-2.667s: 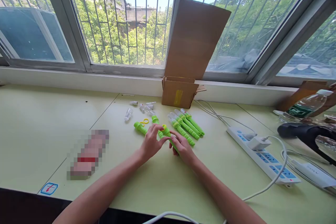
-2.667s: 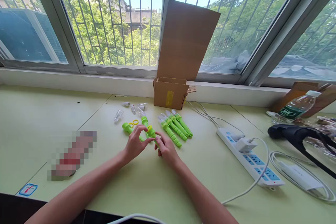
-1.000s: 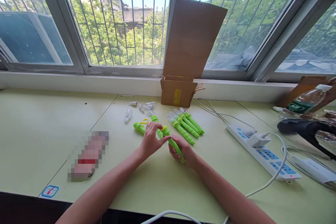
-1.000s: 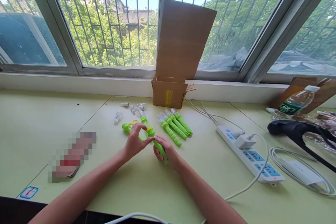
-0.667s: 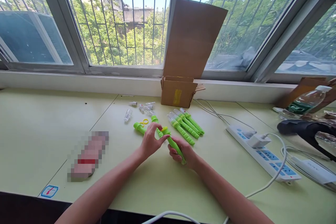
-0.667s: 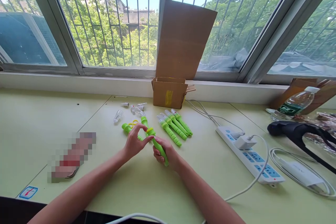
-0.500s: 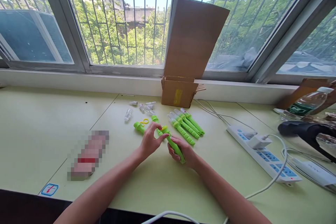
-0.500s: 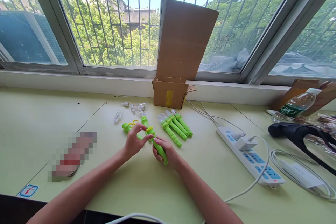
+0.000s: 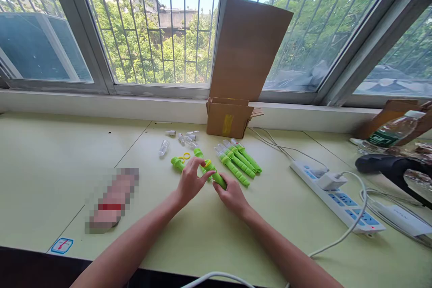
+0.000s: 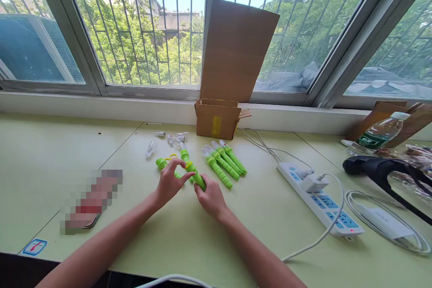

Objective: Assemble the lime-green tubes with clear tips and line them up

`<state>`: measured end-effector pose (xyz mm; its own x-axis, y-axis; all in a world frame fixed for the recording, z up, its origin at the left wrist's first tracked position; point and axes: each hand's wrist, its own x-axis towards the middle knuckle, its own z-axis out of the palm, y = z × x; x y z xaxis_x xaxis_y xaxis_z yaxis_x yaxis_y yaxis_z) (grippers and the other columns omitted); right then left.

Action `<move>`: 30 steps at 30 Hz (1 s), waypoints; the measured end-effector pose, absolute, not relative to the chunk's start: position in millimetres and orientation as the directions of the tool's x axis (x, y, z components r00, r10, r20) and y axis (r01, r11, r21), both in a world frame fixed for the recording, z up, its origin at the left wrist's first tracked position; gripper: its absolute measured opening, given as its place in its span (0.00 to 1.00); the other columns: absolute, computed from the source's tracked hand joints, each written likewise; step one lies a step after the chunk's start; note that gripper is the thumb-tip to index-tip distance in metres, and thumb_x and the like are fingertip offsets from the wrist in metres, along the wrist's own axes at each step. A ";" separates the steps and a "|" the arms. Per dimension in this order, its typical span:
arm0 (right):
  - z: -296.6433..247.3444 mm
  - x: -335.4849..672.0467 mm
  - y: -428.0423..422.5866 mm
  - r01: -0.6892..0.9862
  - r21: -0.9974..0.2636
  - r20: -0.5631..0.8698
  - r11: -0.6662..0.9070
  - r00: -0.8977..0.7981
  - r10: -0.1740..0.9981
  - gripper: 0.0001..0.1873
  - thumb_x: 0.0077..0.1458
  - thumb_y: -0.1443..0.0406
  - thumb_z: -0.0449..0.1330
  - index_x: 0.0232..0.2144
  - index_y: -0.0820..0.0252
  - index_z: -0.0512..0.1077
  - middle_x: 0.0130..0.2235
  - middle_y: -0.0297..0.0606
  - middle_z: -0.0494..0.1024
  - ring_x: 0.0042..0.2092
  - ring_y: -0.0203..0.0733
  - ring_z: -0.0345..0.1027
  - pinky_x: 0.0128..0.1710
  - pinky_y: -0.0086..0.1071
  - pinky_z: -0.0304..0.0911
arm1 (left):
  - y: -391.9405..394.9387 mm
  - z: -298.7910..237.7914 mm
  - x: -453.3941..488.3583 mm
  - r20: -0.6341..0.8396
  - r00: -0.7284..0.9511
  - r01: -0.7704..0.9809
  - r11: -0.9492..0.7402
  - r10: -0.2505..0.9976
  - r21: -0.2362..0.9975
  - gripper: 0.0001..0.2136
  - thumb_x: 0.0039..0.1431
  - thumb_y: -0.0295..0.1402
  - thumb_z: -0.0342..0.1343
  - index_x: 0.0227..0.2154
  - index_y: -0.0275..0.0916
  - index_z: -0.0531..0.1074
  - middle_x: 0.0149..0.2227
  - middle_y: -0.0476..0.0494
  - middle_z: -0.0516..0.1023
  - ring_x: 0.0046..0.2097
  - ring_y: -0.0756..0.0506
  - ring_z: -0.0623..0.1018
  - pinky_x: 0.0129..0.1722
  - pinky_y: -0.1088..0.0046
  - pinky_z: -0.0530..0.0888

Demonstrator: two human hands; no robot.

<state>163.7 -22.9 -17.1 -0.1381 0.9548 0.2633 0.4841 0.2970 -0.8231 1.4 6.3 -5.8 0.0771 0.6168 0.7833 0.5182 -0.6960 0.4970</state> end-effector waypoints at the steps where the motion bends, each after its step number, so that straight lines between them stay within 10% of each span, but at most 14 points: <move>1: -17.7 164.4 -22.2 0.487 -0.824 0.258 0.289 -0.133 0.957 0.08 0.51 0.61 0.56 0.33 0.58 0.71 0.27 0.34 0.72 0.29 0.40 0.62 0.28 0.30 0.55 | 6.5 -5.0 1.2 0.780 0.085 0.528 -0.692 0.620 0.492 0.12 0.50 0.37 0.61 0.32 0.40 0.63 0.31 0.48 0.72 0.35 0.47 0.73 0.38 0.69 0.70; 30: -9.3 165.7 -21.7 0.071 -0.993 -0.104 -0.090 -0.224 0.969 0.12 0.45 0.57 0.61 0.28 0.60 0.68 0.16 0.23 0.57 0.15 0.27 0.45 0.13 0.25 0.40 | 11.7 -1.3 0.5 0.767 0.117 0.542 -0.688 0.630 0.483 0.12 0.49 0.38 0.62 0.30 0.41 0.64 0.31 0.48 0.72 0.37 0.45 0.71 0.39 0.67 0.68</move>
<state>165.7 -21.7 -9.3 -0.2244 0.9689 -0.1042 0.0712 -0.0903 -0.9934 0.5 11.7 -1.3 0.1169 0.6303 0.7675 0.5420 -0.6881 0.4825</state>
